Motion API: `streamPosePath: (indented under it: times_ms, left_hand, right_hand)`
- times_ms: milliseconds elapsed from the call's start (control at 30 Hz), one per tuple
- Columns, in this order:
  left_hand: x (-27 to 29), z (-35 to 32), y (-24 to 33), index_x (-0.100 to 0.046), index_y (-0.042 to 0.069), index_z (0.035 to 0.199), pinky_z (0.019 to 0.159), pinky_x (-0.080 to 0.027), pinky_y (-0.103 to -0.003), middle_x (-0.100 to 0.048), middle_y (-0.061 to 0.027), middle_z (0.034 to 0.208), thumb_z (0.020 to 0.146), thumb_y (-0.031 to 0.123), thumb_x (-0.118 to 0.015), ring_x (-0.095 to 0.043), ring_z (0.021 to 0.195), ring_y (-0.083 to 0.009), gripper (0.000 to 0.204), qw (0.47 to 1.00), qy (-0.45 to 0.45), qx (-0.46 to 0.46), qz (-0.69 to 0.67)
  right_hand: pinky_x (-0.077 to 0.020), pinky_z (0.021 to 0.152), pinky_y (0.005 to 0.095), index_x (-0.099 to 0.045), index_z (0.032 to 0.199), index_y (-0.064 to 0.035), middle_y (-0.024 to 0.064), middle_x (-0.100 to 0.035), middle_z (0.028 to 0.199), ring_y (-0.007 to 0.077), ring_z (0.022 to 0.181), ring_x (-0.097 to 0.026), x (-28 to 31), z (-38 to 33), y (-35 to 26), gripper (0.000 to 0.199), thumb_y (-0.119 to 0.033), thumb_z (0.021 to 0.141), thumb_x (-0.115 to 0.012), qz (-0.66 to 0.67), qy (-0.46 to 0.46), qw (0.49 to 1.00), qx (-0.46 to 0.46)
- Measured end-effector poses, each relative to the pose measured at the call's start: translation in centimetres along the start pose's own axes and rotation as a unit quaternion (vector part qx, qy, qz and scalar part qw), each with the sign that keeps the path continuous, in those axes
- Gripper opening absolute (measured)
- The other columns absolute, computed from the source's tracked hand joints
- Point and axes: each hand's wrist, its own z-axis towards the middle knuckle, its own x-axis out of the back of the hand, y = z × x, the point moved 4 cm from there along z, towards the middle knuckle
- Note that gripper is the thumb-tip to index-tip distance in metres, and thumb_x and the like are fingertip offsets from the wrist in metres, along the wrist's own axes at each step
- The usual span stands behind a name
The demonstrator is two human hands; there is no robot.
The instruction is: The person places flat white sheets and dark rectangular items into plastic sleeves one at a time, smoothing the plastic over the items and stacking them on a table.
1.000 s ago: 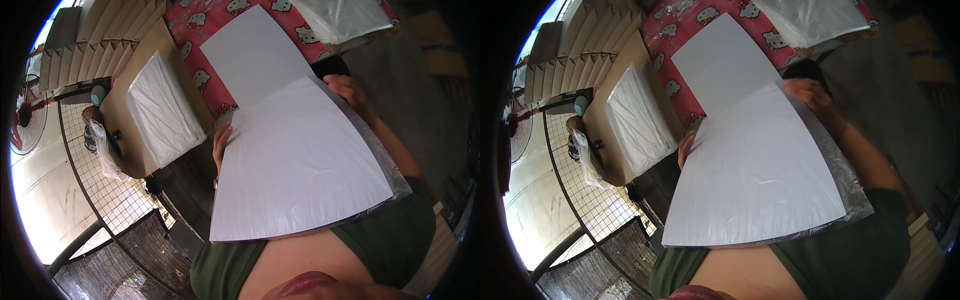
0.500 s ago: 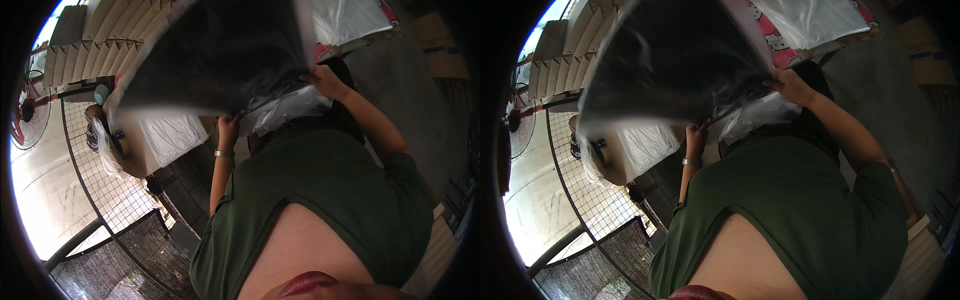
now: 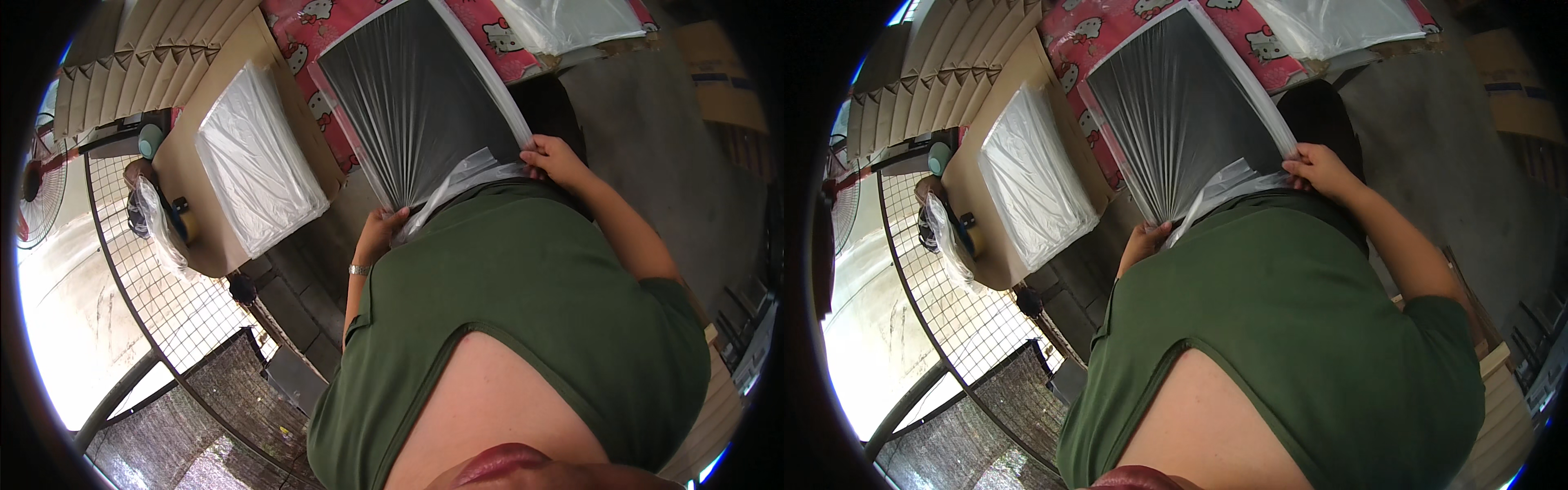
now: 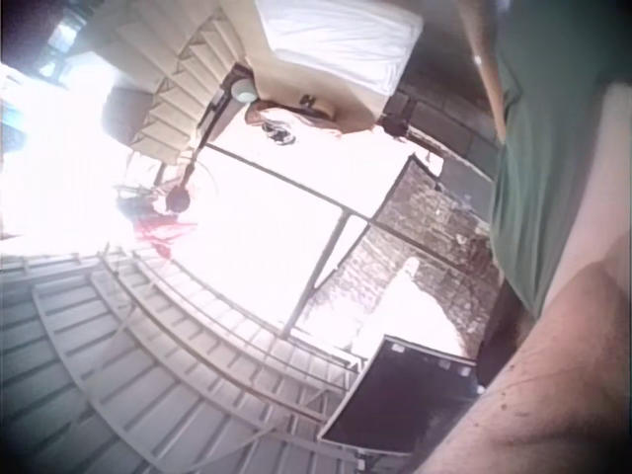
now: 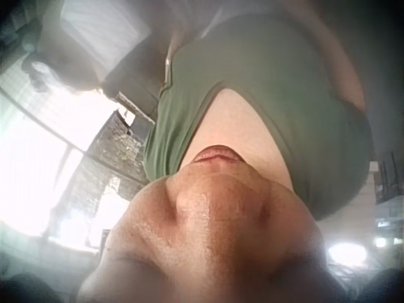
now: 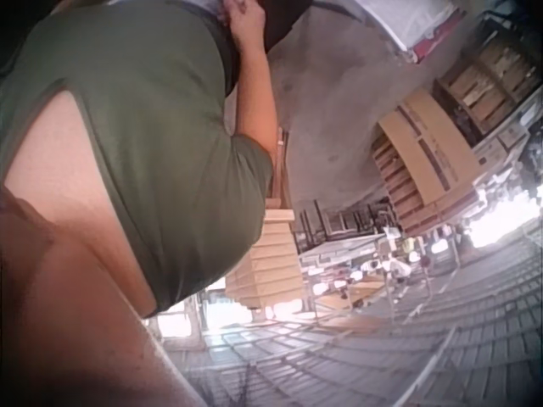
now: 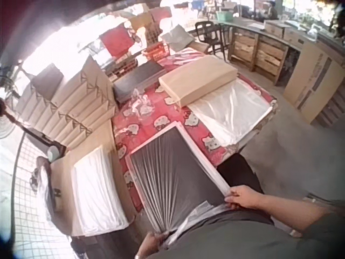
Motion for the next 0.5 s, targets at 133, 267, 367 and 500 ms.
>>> streamPosePath:
  times_ms: [133, 267, 367, 500]
  left_hand:
    - [1.0, 1.6, -2.4, -0.054, 0.005, 0.067, 0.045, -0.026, -0.022, -0.045, 0.0071, 0.058, 0.086, 0.027, -0.061, -0.033, 0.051, -0.0021, 0.03, 0.998, -0.051, -0.047, 0.008]
    - [0.9, 1.8, -1.5, -0.046, 0.008, 0.058, 0.045, -0.024, -0.024, -0.039, 0.009, 0.053, 0.086, 0.027, -0.06, -0.029, 0.049, -0.0016, 0.037, 0.988, -0.09, -0.087, 0.086]
    - [1.0, 1.3, -0.6, -0.048, 0.008, 0.062, 0.045, -0.025, -0.022, -0.044, 0.0075, 0.054, 0.086, 0.026, -0.06, -0.032, 0.049, -0.0016, 0.032, 0.988, -0.092, -0.084, 0.096]
    - [2.2, -1.1, 1.7, -0.05, 0.008, 0.072, 0.045, -0.028, -0.02, -0.051, 0.0038, 0.059, 0.086, 0.024, -0.061, -0.037, 0.05, -0.002, 0.024, 0.986, 0.001, -0.162, 0.03]
  right_hand:
    - [-0.0434, 0.06, 0.0212, -0.055, 0.093, -0.0026, 0.0029, -0.06, 0.077, 0.0079, 0.068, -0.055, 1.0, -1.8, 0.2, 0.017, -0.017, 0.086, -0.058, 0.035, -0.015, 0.999, 0.01]
    - [-0.0438, 0.062, 0.0219, -0.055, 0.093, -0.0023, 0.0034, -0.06, 0.081, 0.0084, 0.068, -0.054, 0.3, -1.6, -2.2, 0.017, -0.018, 0.086, -0.058, 0.182, 0.044, 0.982, 0.037]
    - [-0.0437, 0.064, 0.0225, -0.055, 0.099, -0.0013, 0.0042, -0.059, 0.086, 0.0099, 0.075, -0.055, 0.1, 1.1, -2.9, 0.023, -0.019, 0.085, -0.059, 0.073, 0.019, 0.997, 0.012]
    - [-0.0422, 0.061, 0.0227, -0.054, 0.102, -0.0021, 0.0031, -0.056, 0.085, 0.0095, 0.074, -0.053, -1.8, 3.7, -5.6, 0.025, -0.02, 0.085, -0.06, -0.134, 0.053, 0.987, 0.073]
